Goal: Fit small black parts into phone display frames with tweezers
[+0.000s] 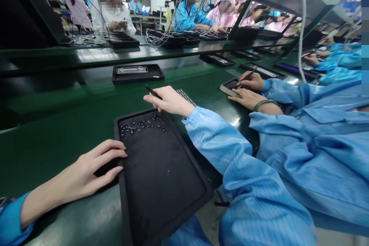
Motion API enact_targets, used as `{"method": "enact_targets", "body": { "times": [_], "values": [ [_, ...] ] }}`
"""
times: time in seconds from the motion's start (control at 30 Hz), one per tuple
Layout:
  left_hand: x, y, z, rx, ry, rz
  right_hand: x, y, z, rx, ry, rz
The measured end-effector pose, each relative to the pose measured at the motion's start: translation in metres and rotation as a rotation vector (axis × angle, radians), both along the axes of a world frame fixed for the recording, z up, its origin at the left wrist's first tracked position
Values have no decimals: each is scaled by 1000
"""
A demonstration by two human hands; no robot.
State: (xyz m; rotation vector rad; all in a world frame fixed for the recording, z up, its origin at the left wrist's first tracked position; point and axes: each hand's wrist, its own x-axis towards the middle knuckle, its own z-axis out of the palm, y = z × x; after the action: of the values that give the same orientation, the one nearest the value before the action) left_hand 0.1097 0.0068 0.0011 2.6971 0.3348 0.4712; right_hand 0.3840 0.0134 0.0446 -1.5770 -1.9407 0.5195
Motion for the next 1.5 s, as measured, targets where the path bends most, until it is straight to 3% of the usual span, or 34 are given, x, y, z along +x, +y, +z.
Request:
{"method": "enact_targets", "body": {
  "times": [0.17,0.33,0.57,0.7,0.8,1.0,1.1,1.2,1.33,1.4,1.5],
  "values": [
    [-2,1,-2,-6,22,4,3,6,-14,-3,-168,290],
    [-1,0,-2,-21,13,19,-2,8,-22,-53,-205,283],
    [-1,1,-2,-15,11,1,-3,7,-17,-70,-348,271],
    [1,2,-1,-66,-119,99,-13,-4,-10,95,-235,305],
    [3,3,3,-193,-215,212,-33,-21,-9,270,-153,375],
    [6,5,11,-562,-168,111,-62,-48,-20,556,-361,577],
    [8,5,12,-721,-143,172,-62,-47,-23,574,-377,603],
    [8,6,11,-841,-134,270,-56,-41,-13,474,-301,627],
    [5,8,4,-841,-157,369,-32,-41,15,260,-275,502],
    [3,10,1,-821,-141,409,-16,-51,23,176,-306,310],
    [3,12,1,-809,-141,471,4,-81,14,-7,-356,-15]
  ]
}}
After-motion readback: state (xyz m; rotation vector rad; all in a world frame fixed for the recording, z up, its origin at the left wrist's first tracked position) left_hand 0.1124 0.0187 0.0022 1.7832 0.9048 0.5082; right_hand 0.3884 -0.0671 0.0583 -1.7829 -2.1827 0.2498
